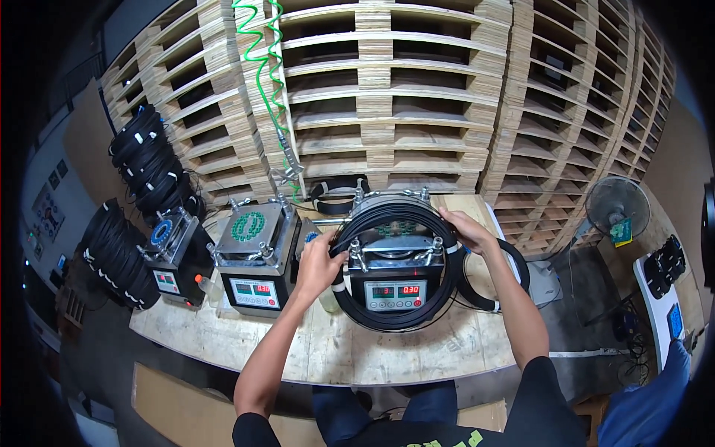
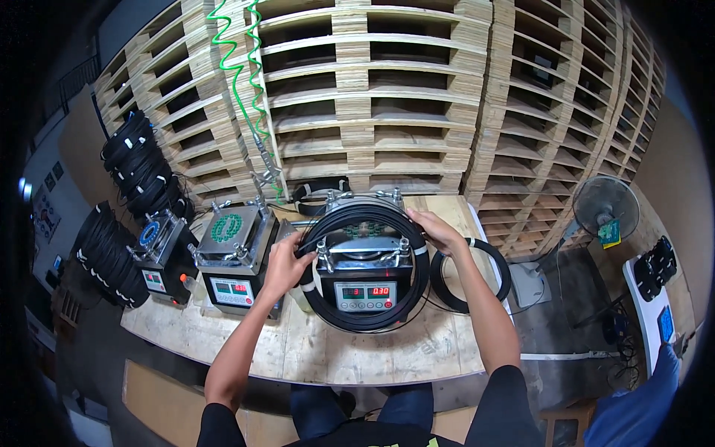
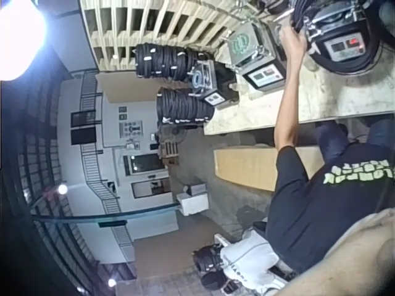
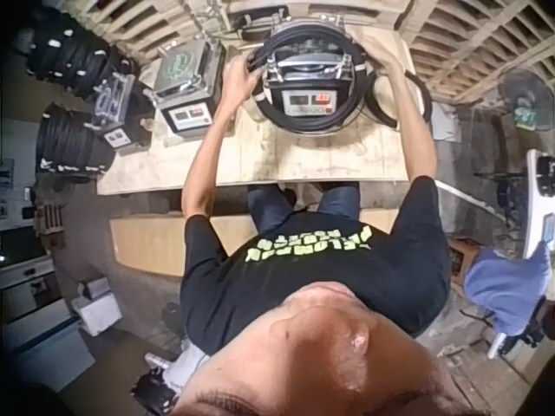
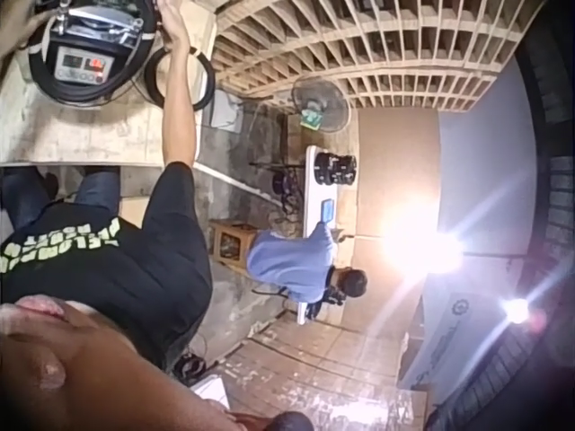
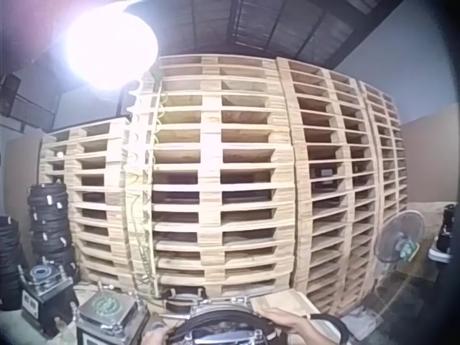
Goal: Apply blue sealant to the ends of cable connectors and place the wire coils into a heat-sealing machine.
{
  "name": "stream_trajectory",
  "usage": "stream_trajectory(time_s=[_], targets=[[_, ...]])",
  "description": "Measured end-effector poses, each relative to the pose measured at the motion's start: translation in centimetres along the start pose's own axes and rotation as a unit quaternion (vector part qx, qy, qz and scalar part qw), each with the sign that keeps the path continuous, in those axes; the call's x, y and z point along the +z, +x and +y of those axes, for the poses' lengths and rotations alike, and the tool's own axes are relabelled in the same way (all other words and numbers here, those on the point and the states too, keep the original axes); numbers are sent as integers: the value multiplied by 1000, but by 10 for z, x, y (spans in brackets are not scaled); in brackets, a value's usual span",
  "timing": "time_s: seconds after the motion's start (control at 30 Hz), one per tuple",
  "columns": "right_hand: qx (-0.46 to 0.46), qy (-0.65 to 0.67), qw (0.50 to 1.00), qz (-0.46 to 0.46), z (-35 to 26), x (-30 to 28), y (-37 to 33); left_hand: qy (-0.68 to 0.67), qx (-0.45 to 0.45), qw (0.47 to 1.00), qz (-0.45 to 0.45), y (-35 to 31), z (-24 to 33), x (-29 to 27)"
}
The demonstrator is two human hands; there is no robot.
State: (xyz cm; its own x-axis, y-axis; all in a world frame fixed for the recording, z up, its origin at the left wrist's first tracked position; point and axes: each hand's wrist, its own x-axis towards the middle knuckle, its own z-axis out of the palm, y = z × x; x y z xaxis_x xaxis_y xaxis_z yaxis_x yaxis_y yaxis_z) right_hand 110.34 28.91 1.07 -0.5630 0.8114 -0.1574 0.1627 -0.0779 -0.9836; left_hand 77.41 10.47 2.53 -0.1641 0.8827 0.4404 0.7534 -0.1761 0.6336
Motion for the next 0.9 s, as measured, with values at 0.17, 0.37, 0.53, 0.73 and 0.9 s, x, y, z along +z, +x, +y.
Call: stream_trajectory(time_s=[0.17,0.37,0.53,0.73,0.9], targets=[[12,39,998,-37,-23,13,-11,30,68,997,27,22,12,-12],[-55,85,995,20,-36,28,-11,40,93,994,29,34,41,-6],[-143,-53,988,-16,-51,39,-20,70,85,994,-1,39,52,-4],[-314,-499,777,220,-60,90,-30,70,103,991,-53,59,60,-1],[-363,-521,743,211,-55,104,-27,84,121,979,-144,84,64,-1]])
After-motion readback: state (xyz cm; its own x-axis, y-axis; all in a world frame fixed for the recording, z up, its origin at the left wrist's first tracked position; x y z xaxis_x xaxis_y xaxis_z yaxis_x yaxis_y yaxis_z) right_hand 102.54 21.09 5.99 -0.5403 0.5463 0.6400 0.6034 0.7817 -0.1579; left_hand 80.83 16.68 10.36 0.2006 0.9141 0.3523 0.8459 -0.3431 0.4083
